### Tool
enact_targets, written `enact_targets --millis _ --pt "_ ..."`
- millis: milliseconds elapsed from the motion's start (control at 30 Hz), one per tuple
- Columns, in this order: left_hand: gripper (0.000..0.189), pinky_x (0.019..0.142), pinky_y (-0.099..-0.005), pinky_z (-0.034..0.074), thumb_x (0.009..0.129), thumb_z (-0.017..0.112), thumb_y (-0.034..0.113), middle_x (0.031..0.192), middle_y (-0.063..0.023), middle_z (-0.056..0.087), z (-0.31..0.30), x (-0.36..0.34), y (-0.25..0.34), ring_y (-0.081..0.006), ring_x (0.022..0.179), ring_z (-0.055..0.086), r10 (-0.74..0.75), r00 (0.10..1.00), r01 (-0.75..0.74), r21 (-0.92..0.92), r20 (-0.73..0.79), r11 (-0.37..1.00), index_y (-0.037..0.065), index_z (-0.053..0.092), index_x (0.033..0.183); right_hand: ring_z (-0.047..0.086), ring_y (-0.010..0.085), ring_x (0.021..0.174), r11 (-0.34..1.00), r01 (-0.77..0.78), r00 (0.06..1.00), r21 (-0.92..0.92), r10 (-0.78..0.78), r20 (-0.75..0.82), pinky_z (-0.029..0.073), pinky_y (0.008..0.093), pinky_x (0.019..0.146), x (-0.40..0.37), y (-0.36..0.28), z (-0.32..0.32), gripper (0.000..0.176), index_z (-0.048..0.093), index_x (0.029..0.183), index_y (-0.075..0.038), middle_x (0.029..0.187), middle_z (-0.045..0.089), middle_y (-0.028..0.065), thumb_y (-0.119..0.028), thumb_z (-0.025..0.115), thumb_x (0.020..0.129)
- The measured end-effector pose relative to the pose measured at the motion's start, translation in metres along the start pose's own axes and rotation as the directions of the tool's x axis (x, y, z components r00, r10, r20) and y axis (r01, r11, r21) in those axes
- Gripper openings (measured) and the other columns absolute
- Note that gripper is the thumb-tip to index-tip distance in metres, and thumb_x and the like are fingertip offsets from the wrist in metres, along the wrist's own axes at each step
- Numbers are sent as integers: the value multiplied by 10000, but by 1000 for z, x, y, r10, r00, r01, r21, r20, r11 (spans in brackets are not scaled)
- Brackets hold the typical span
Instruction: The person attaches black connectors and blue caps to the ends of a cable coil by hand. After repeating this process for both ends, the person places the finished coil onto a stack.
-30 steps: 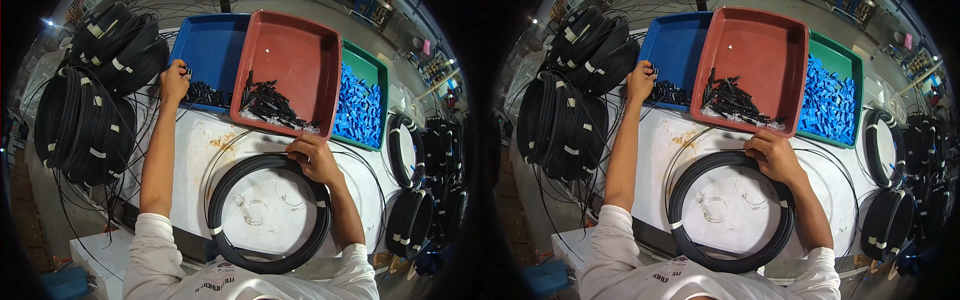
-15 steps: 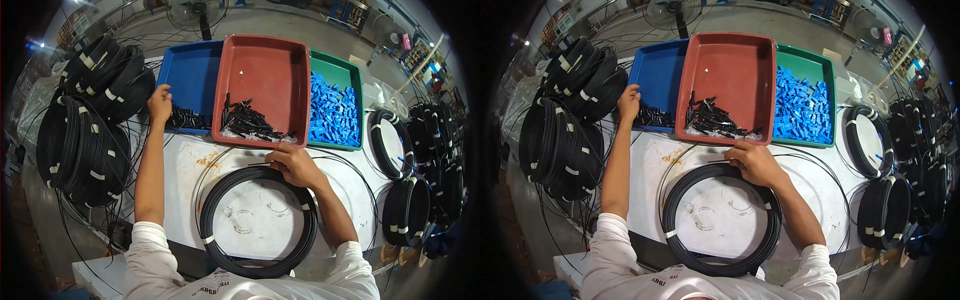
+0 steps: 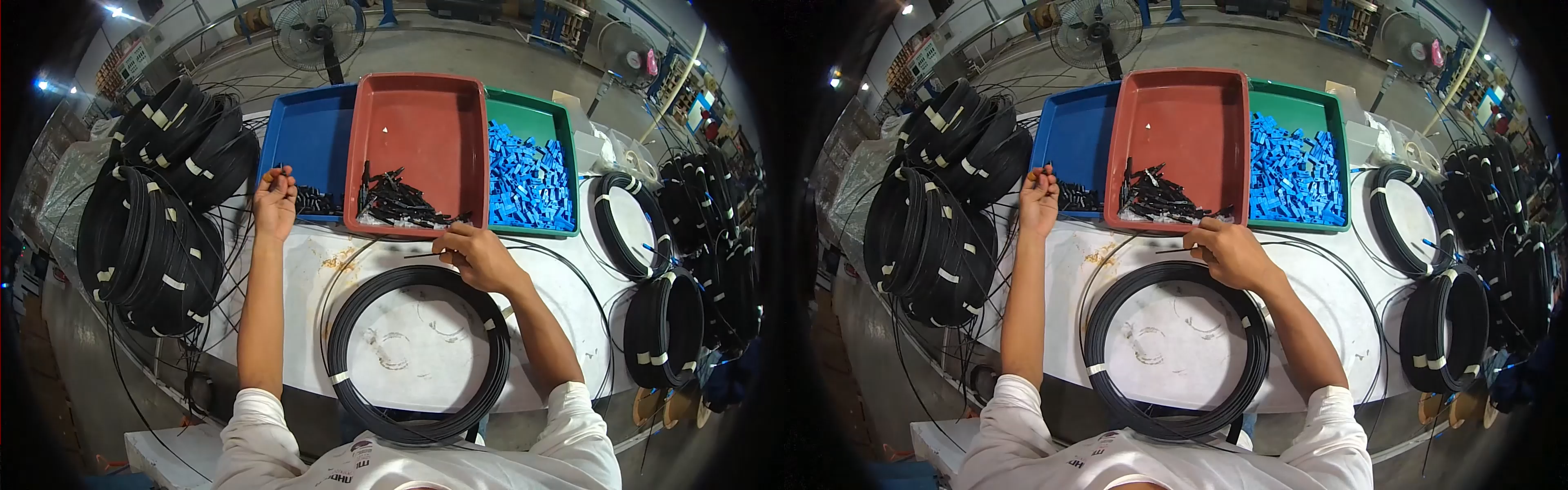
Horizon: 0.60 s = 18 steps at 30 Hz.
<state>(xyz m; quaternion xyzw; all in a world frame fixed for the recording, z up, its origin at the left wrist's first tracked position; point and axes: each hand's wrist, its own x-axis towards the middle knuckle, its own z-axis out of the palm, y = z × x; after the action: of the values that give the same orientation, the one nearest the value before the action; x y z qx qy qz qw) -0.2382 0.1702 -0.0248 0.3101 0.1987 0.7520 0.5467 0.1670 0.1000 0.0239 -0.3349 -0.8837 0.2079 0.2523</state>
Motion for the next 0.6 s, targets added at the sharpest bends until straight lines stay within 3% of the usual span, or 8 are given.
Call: enact_targets --millis 100,200,233,300,367,467,567,600 --pt "153 768 -248 517 912 640 -30 1114 -110 663 7 -7 -4 -169 925 641 23 1000 -23 106 -2 994 50 621 1041 636 341 814 999 -40 998 -13 39 -44 497 444 698 -2 -2 0 226 662 944 -77 893 619 103 23 642 743" --pt "158 799 -256 530 847 666 -51 988 -106 708 9 3 -1 -152 886 677 238 971 -164 688 -13 707 19 669 988 630 339 812 1000 -17 999 -6 17 -35 495 447 694 -1 0 -1 247 648 931 -77 884 607 101 36 624 713" --pt "158 799 -256 530 847 666 -51 988 -106 708 9 5 3 -152 886 677 231 973 -158 687 -14 709 19 669 988 630 339 812 1000 -25 999 -5 25 -34 495 447 694 -2 1 -2 247 648 931 -77 884 607 101 36 624 713" --pt "103 802 -238 529 825 691 -25 929 -92 720 9 9 12 -113 896 682 149 988 -67 979 38 193 -22 684 928 626 339 814 1000 -1 1000 -24 0 -11 496 452 697 -2 3 -2 259 637 920 -74 876 599 100 49 604 694" --pt "127 802 -271 538 791 707 -38 905 -71 731 11 13 12 -159 901 705 118 993 -45 984 25 172 -16 691 915 628 340 818 1000 -16 1000 -7 16 -11 497 456 702 -2 3 -3 261 643 925 -74 885 603 102 46 606 696" --pt "299 902 -368 497 716 737 -61 1091 -102 692 24 3 7 -301 1072 641 85 825 -419 705 559 -572 64 698 985 627 324 779 999 -7 1000 -52 7 -3 495 425 676 -2 5 -2 147 676 931 -59 874 610 102 2 661 798" --pt "305 888 -367 481 743 694 -71 1143 -117 659 49 -7 6 -277 1085 616 7 916 -370 853 400 -367 61 688 1018 638 336 829 999 -37 999 -35 36 -21 503 453 699 -2 7 -1 246 657 940 -74 900 614 97 39 614 725" --pt "263 834 -386 488 750 623 -117 994 -110 685 47 -6 7 -300 990 627 -31 871 -475 823 491 -311 39 705 946 640 334 816 998 -40 999 -41 40 -7 506 446 697 -2 7 -2 208 661 935 -70 892 618 96 21 631 750"
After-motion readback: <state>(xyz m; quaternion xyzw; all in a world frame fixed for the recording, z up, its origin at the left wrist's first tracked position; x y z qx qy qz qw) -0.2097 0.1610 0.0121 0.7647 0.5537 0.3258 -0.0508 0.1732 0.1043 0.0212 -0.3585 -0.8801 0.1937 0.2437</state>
